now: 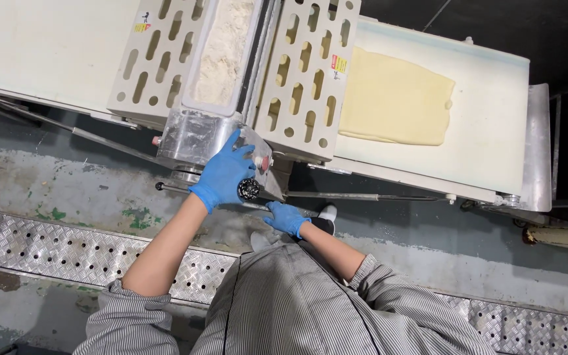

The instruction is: Flattening and folding dough using a commercial dough sheeter machine.

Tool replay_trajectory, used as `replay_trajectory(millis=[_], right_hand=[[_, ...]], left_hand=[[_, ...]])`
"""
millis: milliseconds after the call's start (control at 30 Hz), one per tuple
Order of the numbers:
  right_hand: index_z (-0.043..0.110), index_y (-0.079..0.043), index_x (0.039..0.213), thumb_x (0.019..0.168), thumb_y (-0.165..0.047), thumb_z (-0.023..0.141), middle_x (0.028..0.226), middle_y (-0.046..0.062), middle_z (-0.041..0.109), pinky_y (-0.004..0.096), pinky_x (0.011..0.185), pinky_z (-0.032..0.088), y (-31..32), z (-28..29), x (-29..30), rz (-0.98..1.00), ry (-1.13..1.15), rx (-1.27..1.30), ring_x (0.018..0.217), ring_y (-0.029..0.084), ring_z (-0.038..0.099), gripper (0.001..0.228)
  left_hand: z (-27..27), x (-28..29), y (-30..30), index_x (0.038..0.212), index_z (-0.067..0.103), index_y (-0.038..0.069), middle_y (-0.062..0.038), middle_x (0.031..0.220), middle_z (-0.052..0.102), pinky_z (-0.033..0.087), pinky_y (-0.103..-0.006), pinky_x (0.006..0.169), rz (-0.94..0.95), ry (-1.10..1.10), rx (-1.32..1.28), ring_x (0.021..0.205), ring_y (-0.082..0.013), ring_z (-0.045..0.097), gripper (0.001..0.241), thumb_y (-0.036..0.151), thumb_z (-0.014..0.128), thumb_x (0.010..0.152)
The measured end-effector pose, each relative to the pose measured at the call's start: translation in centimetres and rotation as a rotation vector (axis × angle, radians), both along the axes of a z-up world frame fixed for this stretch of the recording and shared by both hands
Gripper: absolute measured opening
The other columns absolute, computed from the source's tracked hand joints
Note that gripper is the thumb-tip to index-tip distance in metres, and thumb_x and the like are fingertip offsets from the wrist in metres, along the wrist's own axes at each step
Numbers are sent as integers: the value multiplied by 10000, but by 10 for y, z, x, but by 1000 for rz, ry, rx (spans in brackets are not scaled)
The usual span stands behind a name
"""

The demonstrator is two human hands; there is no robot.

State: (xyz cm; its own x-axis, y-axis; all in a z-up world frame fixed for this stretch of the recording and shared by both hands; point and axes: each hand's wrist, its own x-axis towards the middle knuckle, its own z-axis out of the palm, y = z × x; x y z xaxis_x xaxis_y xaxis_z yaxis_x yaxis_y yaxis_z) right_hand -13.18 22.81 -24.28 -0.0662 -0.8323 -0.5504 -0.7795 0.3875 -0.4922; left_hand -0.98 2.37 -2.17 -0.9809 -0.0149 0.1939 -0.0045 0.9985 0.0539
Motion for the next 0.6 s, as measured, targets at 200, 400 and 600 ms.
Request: replay_trajectory(millis=[200, 400, 600], right_hand=[[521, -128, 1450, 969, -481, 569, 1310, 168, 672, 509, 991, 542, 0, -10, 1, -9, 23, 14, 1182, 378, 669, 598], [534, -118, 1426, 955, -468, 597, 1280, 180, 684, 513, 969, 551, 1, -12, 2, -22, 21, -4, 1159, 384, 680, 591], [540, -93, 1405, 948, -469, 611, 1264, 198, 680, 508, 965, 553, 4, -11, 4, -17, 31, -50, 1152, 395, 680, 596]], left_hand=[[-6, -2, -2, 762, 700, 224, -6, 901, 708, 123, -633, 1309, -6, -22, -1, 1273, -235, 584, 429, 647, 667, 694], [-2, -2, -2, 764, 708, 221, -7, 918, 721, 149, -623, 1304, -2, 1, 7, 1272, -233, 597, 391, 604, 681, 688], [6, 0, 1, 763, 690, 197, -19, 929, 725, 160, -624, 1304, 4, 11, 9, 1276, -248, 595, 345, 539, 708, 729]])
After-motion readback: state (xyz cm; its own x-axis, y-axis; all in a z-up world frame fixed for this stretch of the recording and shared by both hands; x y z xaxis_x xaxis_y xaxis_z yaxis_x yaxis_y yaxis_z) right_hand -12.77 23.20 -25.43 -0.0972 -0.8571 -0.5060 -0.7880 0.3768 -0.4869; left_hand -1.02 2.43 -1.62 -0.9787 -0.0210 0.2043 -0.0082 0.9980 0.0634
